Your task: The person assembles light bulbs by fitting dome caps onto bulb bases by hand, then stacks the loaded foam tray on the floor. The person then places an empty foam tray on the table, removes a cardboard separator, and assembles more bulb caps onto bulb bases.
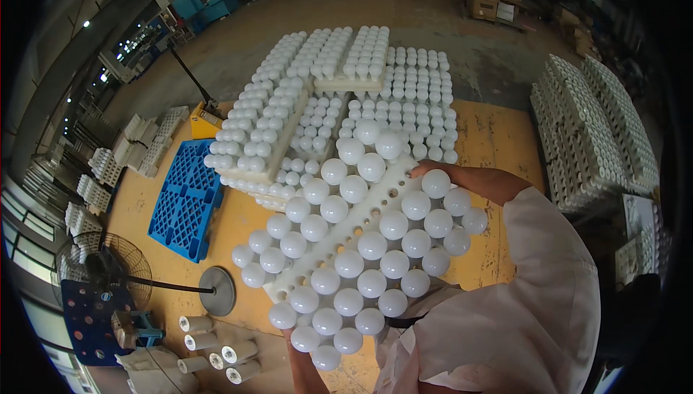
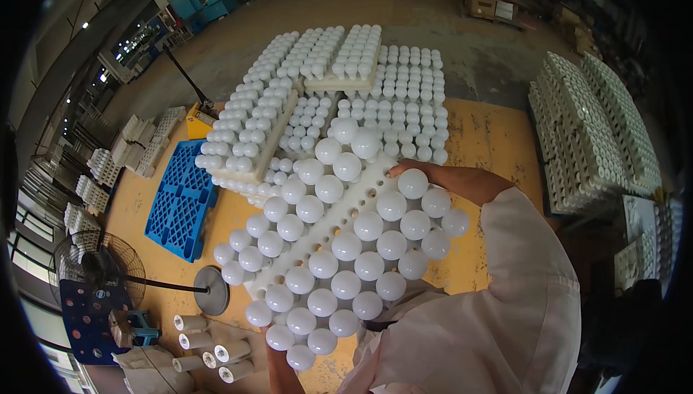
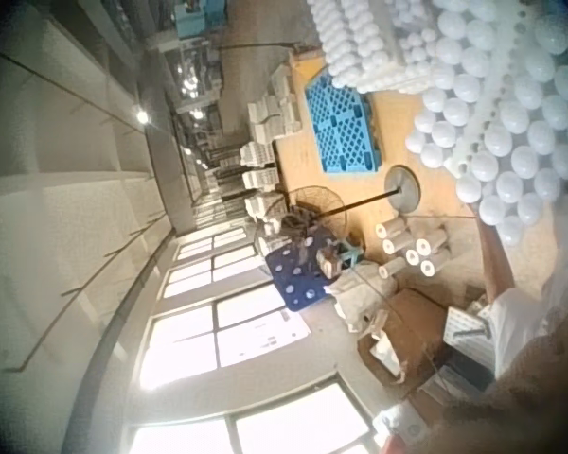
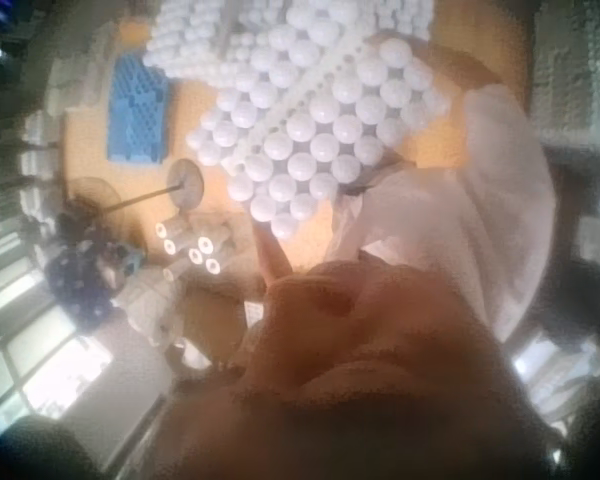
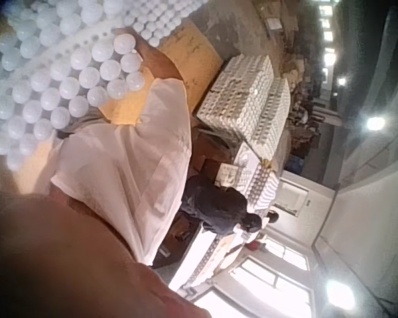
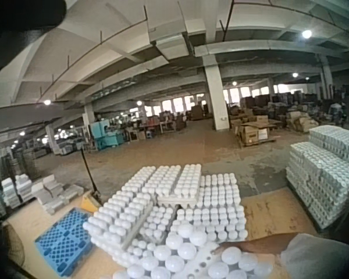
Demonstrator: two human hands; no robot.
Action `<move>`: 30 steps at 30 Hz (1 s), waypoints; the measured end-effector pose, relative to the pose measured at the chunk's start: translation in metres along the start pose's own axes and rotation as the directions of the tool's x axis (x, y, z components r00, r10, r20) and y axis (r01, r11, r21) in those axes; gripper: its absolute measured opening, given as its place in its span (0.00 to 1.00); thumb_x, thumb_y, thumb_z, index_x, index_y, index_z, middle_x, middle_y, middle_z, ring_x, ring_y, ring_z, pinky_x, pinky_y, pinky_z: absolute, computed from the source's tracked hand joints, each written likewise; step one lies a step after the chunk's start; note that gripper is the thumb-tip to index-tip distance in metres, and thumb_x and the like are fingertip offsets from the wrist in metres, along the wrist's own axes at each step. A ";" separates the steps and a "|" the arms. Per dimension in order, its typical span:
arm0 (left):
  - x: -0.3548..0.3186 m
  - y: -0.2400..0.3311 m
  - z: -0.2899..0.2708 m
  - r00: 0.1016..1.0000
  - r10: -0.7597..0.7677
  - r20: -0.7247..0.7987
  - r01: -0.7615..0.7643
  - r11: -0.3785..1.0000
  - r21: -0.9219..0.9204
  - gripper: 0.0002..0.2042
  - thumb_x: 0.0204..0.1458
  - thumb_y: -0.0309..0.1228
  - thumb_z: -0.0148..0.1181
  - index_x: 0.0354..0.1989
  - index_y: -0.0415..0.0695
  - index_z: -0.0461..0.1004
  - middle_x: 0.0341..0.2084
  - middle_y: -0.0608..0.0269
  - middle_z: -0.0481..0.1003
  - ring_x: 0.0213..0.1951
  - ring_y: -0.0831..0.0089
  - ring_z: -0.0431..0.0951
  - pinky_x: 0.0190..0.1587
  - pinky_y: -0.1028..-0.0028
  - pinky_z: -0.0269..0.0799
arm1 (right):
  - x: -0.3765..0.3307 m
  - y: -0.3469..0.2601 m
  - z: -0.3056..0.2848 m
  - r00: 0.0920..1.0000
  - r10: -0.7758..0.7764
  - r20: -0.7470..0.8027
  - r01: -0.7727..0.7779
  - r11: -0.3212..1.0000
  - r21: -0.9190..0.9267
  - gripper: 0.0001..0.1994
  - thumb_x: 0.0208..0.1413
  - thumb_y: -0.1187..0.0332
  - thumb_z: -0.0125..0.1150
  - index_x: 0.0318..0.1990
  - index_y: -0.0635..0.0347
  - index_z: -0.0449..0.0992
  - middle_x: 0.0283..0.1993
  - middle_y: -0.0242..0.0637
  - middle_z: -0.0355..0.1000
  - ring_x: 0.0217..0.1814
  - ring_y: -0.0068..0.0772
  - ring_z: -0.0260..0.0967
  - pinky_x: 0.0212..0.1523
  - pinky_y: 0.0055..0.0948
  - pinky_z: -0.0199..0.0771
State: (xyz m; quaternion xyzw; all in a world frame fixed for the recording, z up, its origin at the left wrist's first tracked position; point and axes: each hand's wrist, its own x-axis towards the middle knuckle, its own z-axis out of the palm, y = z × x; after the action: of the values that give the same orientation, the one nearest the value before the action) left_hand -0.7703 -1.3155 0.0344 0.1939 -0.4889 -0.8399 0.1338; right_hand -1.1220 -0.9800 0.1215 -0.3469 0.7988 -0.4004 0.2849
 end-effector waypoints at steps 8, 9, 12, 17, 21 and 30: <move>0.141 0.013 0.002 0.983 -0.144 -0.116 0.126 0.981 -0.147 0.20 0.55 0.43 0.51 0.44 0.37 0.69 0.38 0.55 0.75 0.40 0.63 0.77 0.42 0.64 0.74 | 0.176 0.074 -0.137 0.939 0.319 0.130 -0.303 0.944 -0.129 0.14 0.46 0.60 0.60 0.35 0.61 0.78 0.34 0.40 0.74 0.36 0.28 0.69 0.38 0.32 0.67; 0.163 0.006 0.006 0.979 -0.168 -0.118 0.147 0.974 -0.174 0.20 0.55 0.43 0.51 0.44 0.37 0.69 0.38 0.55 0.74 0.40 0.63 0.77 0.42 0.64 0.74 | 0.195 0.097 -0.153 0.941 0.295 0.167 -0.256 0.941 -0.221 0.14 0.44 0.61 0.62 0.35 0.60 0.78 0.34 0.40 0.75 0.36 0.28 0.69 0.38 0.32 0.67; 0.220 0.010 -0.008 0.952 -0.182 -0.246 0.128 0.968 -0.217 0.20 0.55 0.43 0.51 0.45 0.37 0.69 0.39 0.55 0.74 0.40 0.63 0.77 0.42 0.64 0.74 | 0.308 0.072 -0.164 0.834 0.539 0.117 -0.501 0.829 -0.249 0.15 0.41 0.62 0.64 0.36 0.60 0.78 0.37 0.38 0.74 0.38 0.28 0.69 0.39 0.32 0.67; 0.256 -0.011 0.000 0.842 -0.317 -0.436 0.166 0.922 -0.350 0.20 0.55 0.43 0.50 0.45 0.37 0.69 0.39 0.55 0.74 0.40 0.63 0.77 0.42 0.64 0.74 | 0.415 0.104 -0.227 0.769 0.621 0.152 -0.558 0.769 -0.312 0.17 0.41 0.63 0.62 0.39 0.61 0.78 0.40 0.42 0.74 0.41 0.34 0.68 0.43 0.32 0.67; 0.286 -0.030 0.033 0.790 -0.508 -0.342 0.207 0.747 -0.632 0.22 0.55 0.39 0.46 0.55 0.40 0.62 0.46 0.54 0.71 0.44 0.63 0.75 0.44 0.62 0.74 | 0.478 0.116 -0.264 0.772 0.590 0.236 -0.474 0.782 -0.406 0.19 0.40 0.62 0.62 0.38 0.67 0.77 0.38 0.43 0.73 0.37 0.31 0.67 0.39 0.34 0.67; 0.358 0.000 0.095 0.781 -0.444 -0.440 0.227 0.857 -0.463 0.22 0.50 0.29 0.44 0.56 0.41 0.61 0.48 0.55 0.68 0.47 0.63 0.72 0.48 0.63 0.71 | 0.581 0.186 -0.280 0.696 0.692 0.191 -0.668 0.722 -0.183 0.22 0.34 0.70 0.62 0.43 0.65 0.74 0.35 0.34 0.68 0.33 0.31 0.61 0.32 0.30 0.63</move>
State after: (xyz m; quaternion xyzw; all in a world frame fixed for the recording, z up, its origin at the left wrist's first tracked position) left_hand -1.1314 -1.3905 0.0066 0.4740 -0.2143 -0.8418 0.1444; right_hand -1.7346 -1.2292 0.0069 -0.0875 0.8474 -0.1802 0.4918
